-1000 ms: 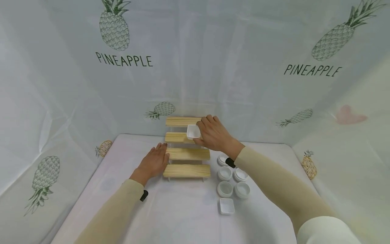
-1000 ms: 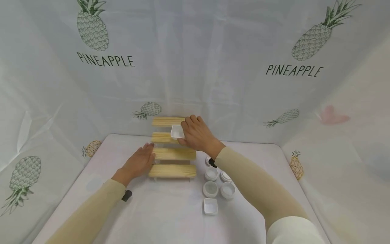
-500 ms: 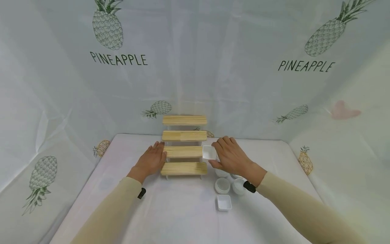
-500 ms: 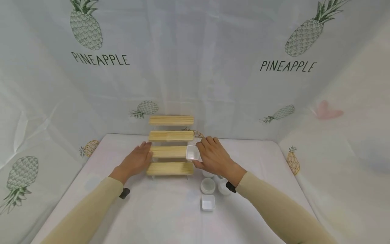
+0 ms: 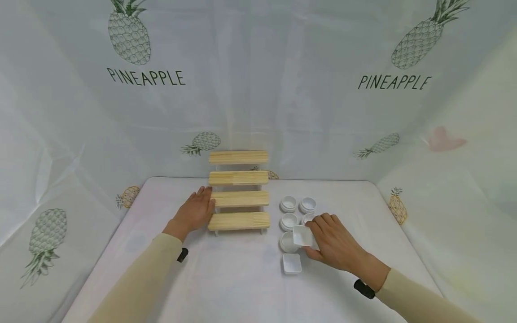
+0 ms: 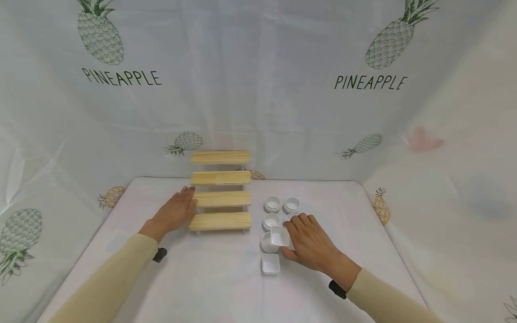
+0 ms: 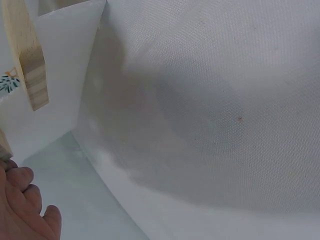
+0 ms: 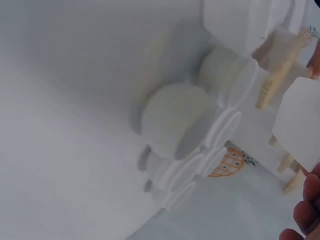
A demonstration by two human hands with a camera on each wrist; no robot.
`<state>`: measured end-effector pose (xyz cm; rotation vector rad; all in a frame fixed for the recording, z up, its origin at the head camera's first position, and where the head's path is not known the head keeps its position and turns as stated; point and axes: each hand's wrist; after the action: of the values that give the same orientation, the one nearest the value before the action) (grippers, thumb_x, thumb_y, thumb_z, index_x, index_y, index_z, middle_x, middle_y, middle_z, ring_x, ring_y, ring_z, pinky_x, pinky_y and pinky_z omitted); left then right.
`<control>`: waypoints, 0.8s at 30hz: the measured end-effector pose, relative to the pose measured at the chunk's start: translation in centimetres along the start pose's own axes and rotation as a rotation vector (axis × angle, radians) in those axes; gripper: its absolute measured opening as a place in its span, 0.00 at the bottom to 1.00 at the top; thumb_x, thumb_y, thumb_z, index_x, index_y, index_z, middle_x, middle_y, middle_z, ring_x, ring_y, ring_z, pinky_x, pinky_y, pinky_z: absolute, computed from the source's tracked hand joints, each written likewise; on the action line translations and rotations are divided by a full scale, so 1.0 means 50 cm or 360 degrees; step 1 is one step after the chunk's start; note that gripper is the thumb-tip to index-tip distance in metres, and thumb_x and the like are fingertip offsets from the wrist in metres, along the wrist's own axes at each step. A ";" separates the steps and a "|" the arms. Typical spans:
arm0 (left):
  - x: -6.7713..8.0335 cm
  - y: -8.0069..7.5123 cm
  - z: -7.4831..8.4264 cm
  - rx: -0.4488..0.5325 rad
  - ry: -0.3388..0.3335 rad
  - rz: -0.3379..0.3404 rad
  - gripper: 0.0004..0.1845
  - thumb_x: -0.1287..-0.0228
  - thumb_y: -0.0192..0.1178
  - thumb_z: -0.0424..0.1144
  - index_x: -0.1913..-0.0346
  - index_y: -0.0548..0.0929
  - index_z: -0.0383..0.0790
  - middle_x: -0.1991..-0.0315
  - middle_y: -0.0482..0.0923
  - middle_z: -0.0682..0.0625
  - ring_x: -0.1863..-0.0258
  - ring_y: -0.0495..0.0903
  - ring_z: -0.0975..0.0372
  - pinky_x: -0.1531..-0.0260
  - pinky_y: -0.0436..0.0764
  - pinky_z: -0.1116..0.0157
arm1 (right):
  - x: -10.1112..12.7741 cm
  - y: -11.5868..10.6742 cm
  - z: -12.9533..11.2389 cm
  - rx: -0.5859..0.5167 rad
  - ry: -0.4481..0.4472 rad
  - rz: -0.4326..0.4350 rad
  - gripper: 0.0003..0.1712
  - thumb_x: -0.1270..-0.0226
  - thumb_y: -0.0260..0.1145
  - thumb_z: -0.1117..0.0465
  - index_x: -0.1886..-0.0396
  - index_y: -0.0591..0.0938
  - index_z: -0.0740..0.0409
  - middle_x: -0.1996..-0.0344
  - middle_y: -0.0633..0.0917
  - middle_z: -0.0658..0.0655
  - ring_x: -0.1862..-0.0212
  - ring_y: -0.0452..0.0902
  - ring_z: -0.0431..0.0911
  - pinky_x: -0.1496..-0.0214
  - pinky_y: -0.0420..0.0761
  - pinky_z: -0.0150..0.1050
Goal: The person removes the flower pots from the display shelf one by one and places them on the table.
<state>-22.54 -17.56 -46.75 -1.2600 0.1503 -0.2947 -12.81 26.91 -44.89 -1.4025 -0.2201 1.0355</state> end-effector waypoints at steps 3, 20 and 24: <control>0.001 0.001 -0.002 0.0007 0.0010 0.0013 0.36 0.11 0.27 0.51 0.16 0.48 0.28 0.15 0.49 0.34 0.14 0.45 0.43 0.16 0.48 0.43 | 0.030 -0.004 -0.004 -0.0023 0.0008 -0.0002 0.30 0.30 0.63 0.38 0.52 0.81 0.62 0.62 0.81 0.56 0.59 0.72 0.51 0.59 0.70 0.42; 0.000 0.001 -0.002 0.0037 0.0021 0.0033 0.35 0.11 0.29 0.50 0.16 0.49 0.27 0.16 0.51 0.33 0.15 0.46 0.41 0.17 0.48 0.41 | 0.163 0.069 -0.030 -0.0042 0.0017 -0.0068 0.32 0.32 0.66 0.35 0.51 0.82 0.60 0.61 0.80 0.52 0.59 0.69 0.46 0.58 0.69 0.40; 0.000 0.001 -0.002 0.0031 0.0018 0.0031 0.35 0.11 0.29 0.50 0.16 0.48 0.27 0.16 0.50 0.33 0.15 0.46 0.40 0.17 0.48 0.40 | 0.166 0.079 -0.032 -0.0052 0.0026 -0.0073 0.32 0.32 0.66 0.35 0.49 0.82 0.60 0.60 0.80 0.52 0.59 0.70 0.47 0.57 0.70 0.40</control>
<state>-22.56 -17.64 -46.84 -1.2371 0.1689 -0.2858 -8.83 30.94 -52.29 -1.4286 -0.2572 0.9866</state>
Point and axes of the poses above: each hand's wrist, its own x-axis away from the middle knuckle, its own y-axis out of the palm, z = x × y
